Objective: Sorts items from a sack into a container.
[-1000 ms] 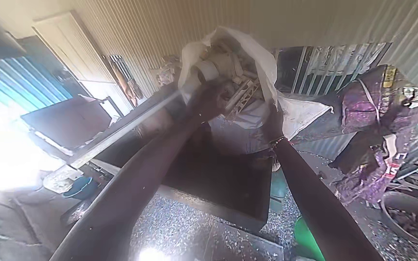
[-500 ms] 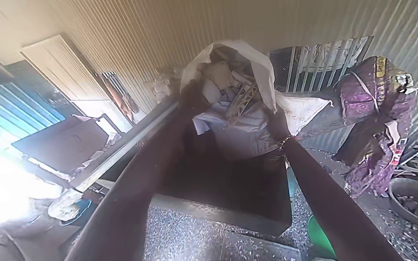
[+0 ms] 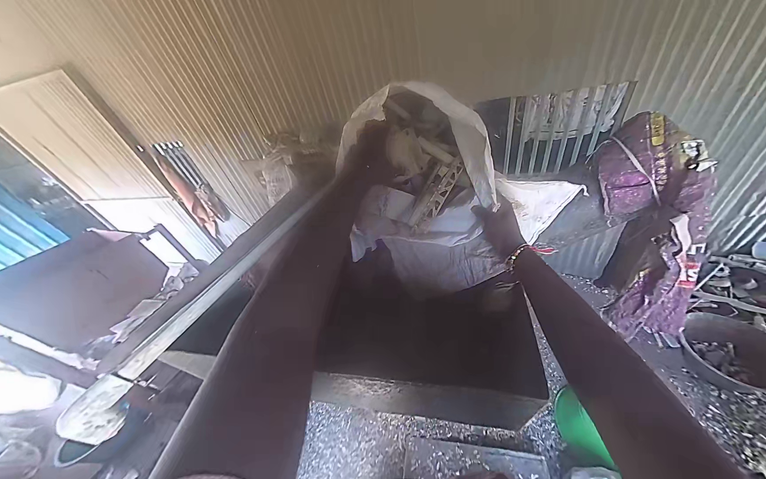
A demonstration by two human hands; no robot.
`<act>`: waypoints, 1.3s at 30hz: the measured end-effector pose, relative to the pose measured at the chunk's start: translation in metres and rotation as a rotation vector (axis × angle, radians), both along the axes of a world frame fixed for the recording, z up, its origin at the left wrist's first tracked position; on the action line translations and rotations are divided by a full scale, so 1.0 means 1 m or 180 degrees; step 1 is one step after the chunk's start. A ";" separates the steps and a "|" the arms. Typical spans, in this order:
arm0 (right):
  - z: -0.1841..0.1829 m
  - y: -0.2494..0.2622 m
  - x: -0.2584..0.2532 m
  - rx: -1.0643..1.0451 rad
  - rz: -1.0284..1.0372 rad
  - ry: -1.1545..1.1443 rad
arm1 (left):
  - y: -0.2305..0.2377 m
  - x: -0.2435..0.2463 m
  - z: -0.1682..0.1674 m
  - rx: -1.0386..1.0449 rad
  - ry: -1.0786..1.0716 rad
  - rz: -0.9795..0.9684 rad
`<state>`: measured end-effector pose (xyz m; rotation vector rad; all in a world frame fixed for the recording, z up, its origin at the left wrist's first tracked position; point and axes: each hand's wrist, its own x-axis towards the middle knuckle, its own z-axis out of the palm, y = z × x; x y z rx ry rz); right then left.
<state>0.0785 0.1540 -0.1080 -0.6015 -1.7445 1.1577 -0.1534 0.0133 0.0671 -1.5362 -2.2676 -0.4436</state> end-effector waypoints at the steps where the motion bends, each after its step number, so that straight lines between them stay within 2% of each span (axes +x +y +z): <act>1: 0.001 0.000 0.000 0.0006 -0.0016 -0.0032 | 0.008 -0.003 -0.005 0.0006 -0.0102 0.0004; 4: 0.004 -0.008 0.005 -0.0085 -0.0040 -0.0199 | 0.018 -0.003 -0.030 0.0171 -0.0159 -0.0001; 8: 0.005 -0.011 0.007 -0.0064 0.0020 -0.0269 | -0.021 0.024 -0.060 -0.0263 -0.0266 -0.0029; 11: 0.003 -0.008 0.003 0.0141 0.0085 -0.0264 | -0.056 0.038 -0.098 -0.0237 0.0749 -0.0697; 13: 0.005 -0.013 0.005 0.0085 0.0069 -0.0266 | -0.077 0.047 -0.109 -0.0140 0.1523 -0.1090; 15: 0.013 -0.014 0.002 0.0070 0.0041 -0.0303 | -0.098 0.057 -0.113 -0.0056 0.1918 -0.1222; 17: 0.017 -0.013 0.000 0.0189 0.0008 -0.0291 | -0.117 0.064 -0.116 -0.0106 0.1903 -0.1185; 20: 0.017 -0.013 0.000 0.0255 0.0002 -0.0310 | -0.145 0.068 -0.107 -0.0342 0.1262 -0.1138; 23: 0.017 -0.012 0.000 0.0284 0.0032 -0.0282 | -0.183 0.070 -0.091 -0.0691 0.0886 -0.0867; 25: 0.019 -0.014 0.000 0.0253 0.0024 -0.0290 | -0.206 0.077 -0.081 -0.0935 0.0831 -0.0442; 27: 0.020 -0.015 0.001 0.0202 0.0006 -0.0304 | -0.224 0.087 -0.070 -0.1486 0.0612 0.0136; 29: 0.021 -0.016 0.001 0.0223 -0.0013 -0.0302 | -0.236 0.076 -0.078 -0.1984 0.0557 0.0530; 30: 0.021 -0.017 0.001 0.0253 -0.0010 -0.0311 | -0.242 0.058 -0.092 -0.2010 0.0645 0.0566; 32: 0.021 -0.018 0.001 0.0297 -0.0021 -0.0344 | -0.239 0.039 -0.108 -0.1828 0.0688 0.0736; 34: 0.021 -0.020 0.003 0.0257 -0.0010 -0.0382 | -0.221 0.041 -0.100 -0.1586 0.0788 0.0916; 37: 0.019 -0.016 0.002 0.0314 0.0038 -0.0228 | -0.174 0.063 -0.074 -0.1003 0.0746 0.0232; 39: 0.017 -0.015 0.005 0.0458 0.0138 -0.0051 | -0.127 0.079 -0.056 -0.0778 0.0770 -0.0256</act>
